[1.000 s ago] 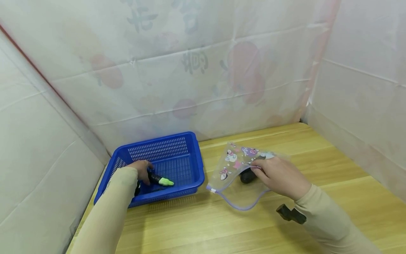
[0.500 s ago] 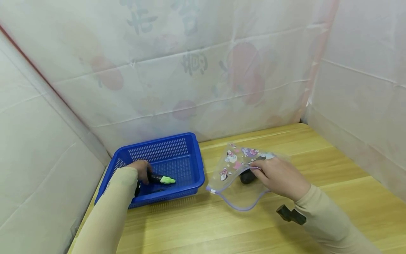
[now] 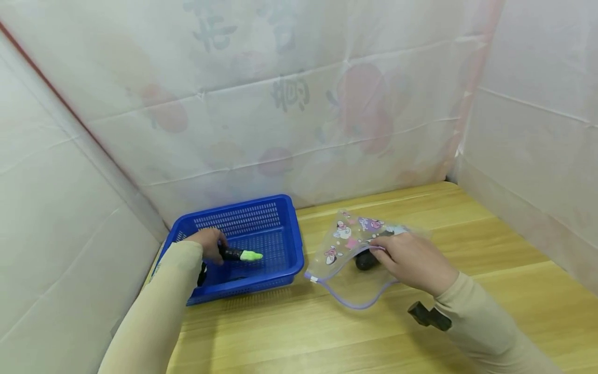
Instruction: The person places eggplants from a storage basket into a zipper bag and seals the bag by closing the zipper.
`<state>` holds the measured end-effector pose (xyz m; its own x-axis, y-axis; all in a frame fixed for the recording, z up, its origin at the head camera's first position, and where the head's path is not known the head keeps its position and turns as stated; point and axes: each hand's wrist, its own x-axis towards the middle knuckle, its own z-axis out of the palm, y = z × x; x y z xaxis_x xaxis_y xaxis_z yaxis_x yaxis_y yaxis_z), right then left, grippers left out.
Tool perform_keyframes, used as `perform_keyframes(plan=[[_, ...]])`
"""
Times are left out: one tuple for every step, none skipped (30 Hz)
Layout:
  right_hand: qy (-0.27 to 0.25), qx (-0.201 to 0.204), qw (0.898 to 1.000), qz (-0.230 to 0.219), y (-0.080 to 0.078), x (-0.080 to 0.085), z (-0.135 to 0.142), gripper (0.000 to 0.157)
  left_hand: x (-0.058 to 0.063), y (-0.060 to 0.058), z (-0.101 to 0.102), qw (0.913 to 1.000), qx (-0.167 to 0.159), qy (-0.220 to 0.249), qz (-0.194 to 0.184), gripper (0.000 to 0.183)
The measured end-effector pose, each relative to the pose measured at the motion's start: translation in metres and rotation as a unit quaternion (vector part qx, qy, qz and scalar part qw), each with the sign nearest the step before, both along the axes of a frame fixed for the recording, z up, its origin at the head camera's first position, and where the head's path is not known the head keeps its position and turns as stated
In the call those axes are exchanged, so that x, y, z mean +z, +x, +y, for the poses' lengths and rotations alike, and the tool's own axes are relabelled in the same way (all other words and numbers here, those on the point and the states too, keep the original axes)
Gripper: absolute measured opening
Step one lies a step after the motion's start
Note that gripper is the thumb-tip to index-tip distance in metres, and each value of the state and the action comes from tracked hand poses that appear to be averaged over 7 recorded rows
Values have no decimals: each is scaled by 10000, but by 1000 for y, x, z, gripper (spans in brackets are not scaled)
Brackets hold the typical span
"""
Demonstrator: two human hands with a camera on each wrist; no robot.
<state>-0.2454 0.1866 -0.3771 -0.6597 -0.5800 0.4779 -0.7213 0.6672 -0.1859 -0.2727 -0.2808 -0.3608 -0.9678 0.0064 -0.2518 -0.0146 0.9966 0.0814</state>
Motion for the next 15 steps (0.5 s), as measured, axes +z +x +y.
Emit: perform_keyframes(plan=[[3, -2, 10000, -3, 0, 0, 0, 11, 1, 1, 0, 10000, -15, -9, 34, 42], [12, -2, 10000, -4, 0, 0, 1, 11, 3, 2, 0, 10000, -66, -20, 57, 41], [16, 1, 10000, -9, 0, 0, 1, 11, 4, 2, 0, 9999, -134, -57, 83, 41], [18, 3, 10000, -18, 0, 0, 1, 11, 6, 3, 0, 9998, -167, -57, 109, 40], [22, 5, 10000, -14, 0, -1, 1, 11, 7, 4, -1, 9997, -194, -47, 139, 40], [22, 7, 10000, -22, 0, -1, 1, 11, 9, 5, -1, 9996, -235, -14, 170, 39], [26, 10, 10000, -27, 0, -1, 1, 11, 10, 5, -1, 9994, -288, -3, 203, 38], [27, 12, 10000, -28, 0, -1, 2, 11, 12, 6, -1, 9991, -351, 7, 239, 37], [28, 14, 10000, -31, 0, -1, 2, 10, 15, 7, 0, 9989, -370, 25, 283, 36], [31, 15, 10000, -37, 0, -1, 2, 11, 17, 8, 1, 9987, -391, 52, 325, 36], [31, 15, 10000, -38, -1, -1, 1, 11, 19, 9, 2, 9984, -420, 57, 366, 35], [27, 18, 10000, -52, -1, -1, 1, 11, 22, 10, 3, 9981, -457, 56, 402, 36], [28, 17, 10000, -60, -1, -1, 1, 11, 25, 12, 4, 9978, -496, 36, 445, 36], [21, 18, 10000, -74, -1, -1, 1, 11, 27, 13, 5, 9974, -537, 28, 478, 36], [16, 21, 10000, -94, -1, -1, 1, 11, 30, 14, 6, 9971, -564, 34, 512, 36]])
